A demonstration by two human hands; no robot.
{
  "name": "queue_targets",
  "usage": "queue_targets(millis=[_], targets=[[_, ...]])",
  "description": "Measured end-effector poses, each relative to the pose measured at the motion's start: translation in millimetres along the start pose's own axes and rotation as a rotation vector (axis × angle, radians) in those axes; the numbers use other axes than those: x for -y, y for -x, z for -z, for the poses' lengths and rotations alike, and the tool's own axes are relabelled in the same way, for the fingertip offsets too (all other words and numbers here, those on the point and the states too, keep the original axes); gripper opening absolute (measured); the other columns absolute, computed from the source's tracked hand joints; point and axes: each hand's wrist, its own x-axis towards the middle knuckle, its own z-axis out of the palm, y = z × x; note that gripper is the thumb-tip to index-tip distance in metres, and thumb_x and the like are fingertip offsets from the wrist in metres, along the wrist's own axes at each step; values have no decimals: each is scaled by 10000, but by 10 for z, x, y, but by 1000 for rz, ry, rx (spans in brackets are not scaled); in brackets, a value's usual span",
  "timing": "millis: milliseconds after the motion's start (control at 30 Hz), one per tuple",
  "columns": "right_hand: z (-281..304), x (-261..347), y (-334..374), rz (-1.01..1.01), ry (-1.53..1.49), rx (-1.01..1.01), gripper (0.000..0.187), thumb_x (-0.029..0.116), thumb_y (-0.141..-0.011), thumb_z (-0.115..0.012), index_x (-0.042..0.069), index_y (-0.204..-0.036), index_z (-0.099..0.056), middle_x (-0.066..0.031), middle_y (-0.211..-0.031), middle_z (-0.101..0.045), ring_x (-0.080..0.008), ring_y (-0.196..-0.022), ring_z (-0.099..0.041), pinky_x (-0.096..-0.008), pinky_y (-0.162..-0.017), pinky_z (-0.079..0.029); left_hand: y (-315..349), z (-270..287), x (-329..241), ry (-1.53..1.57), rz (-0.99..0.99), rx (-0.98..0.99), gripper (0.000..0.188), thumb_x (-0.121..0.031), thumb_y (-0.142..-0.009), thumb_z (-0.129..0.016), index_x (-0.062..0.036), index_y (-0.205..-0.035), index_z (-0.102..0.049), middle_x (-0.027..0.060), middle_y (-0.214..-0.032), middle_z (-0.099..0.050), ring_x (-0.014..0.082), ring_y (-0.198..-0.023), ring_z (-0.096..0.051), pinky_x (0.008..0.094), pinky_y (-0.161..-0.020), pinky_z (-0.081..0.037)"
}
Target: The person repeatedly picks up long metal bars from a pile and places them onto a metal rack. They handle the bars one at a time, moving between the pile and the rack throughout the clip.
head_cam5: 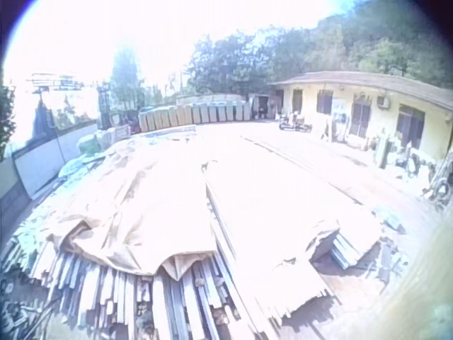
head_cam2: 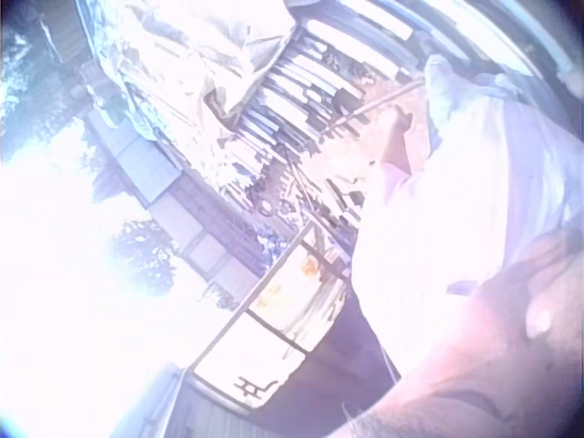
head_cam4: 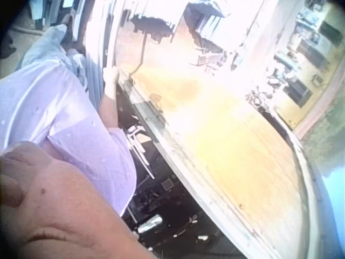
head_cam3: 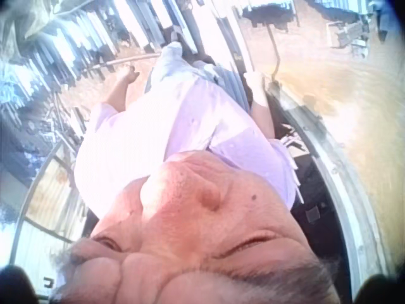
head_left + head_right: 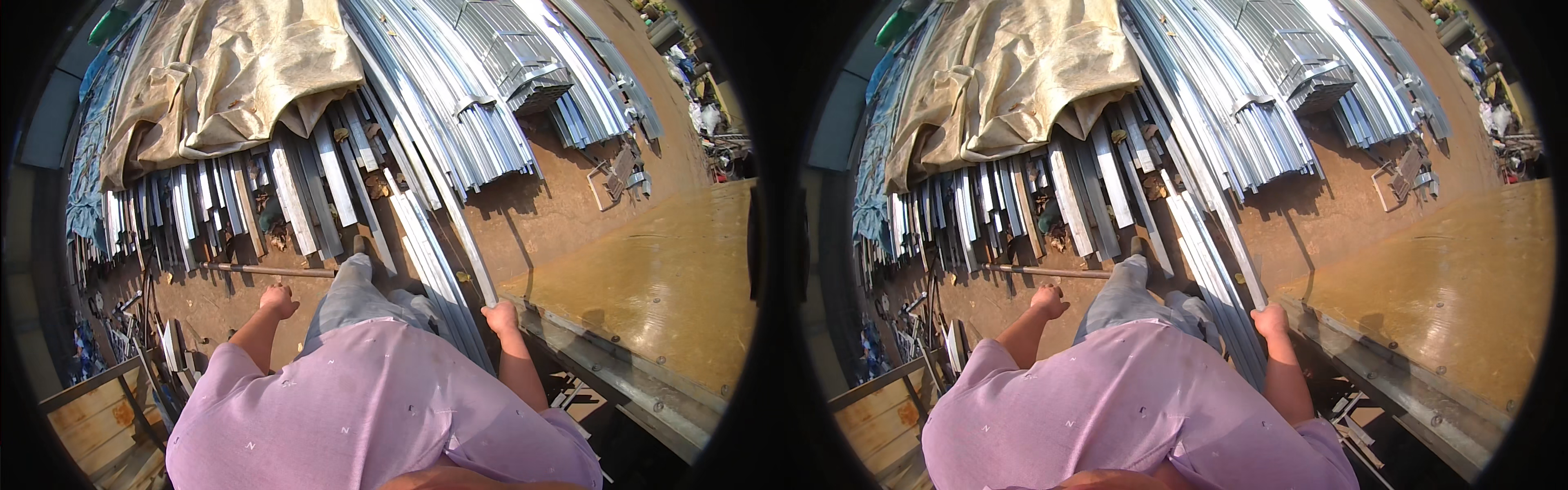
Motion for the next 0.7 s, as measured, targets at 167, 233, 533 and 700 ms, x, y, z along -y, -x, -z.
queue_targets(millis=[167,233,533,700], targets=[[-153,-149,1089,-61,-1,-15,434,323,-779,-734,60,-1124,-727,-204,-1159,-720,-367,-1118,-682,-449,-959,-544,446,297,-423,3,-329,-50,562,-470,-868,-736,-100,-1284,-665,185,-1360,-622,372,-1256,-586,436,-1068,-474],[-442,-840,1467,-104,-43,27,449,335,-772,-731,68,-1133,-732,-203,-1163,-721,-373,-1116,-684,-448,-965,-544,713,598,-535,79,-372,-188,546,-457,-871,-737,-103,-1281,-665,196,-1326,-640,379,-1222,-609,437,-1051,-482],[-574,-1467,2664,-243,-86,-36,449,347,-775,-762,69,-1128,-747,-184,-1188,-721,-332,-1117,-696,-433,-938,-562,964,-465,209,96,-440,-257,431,-362,-819,-809,-29,-1077,-718,200,-1079,-739,363,-1028,-705,452,-891,-557],[-792,-1538,2808,-114,-114,-35,317,241,-793,-713,59,-1043,-782,-204,-1103,-746,-360,-1050,-721,-423,-880,-581,1354,-1191,244,-168,-558,-51,444,-349,-779,-838,-15,-1051,-734,184,-1055,-749,363,-1041,-704,446,-928,-553]])
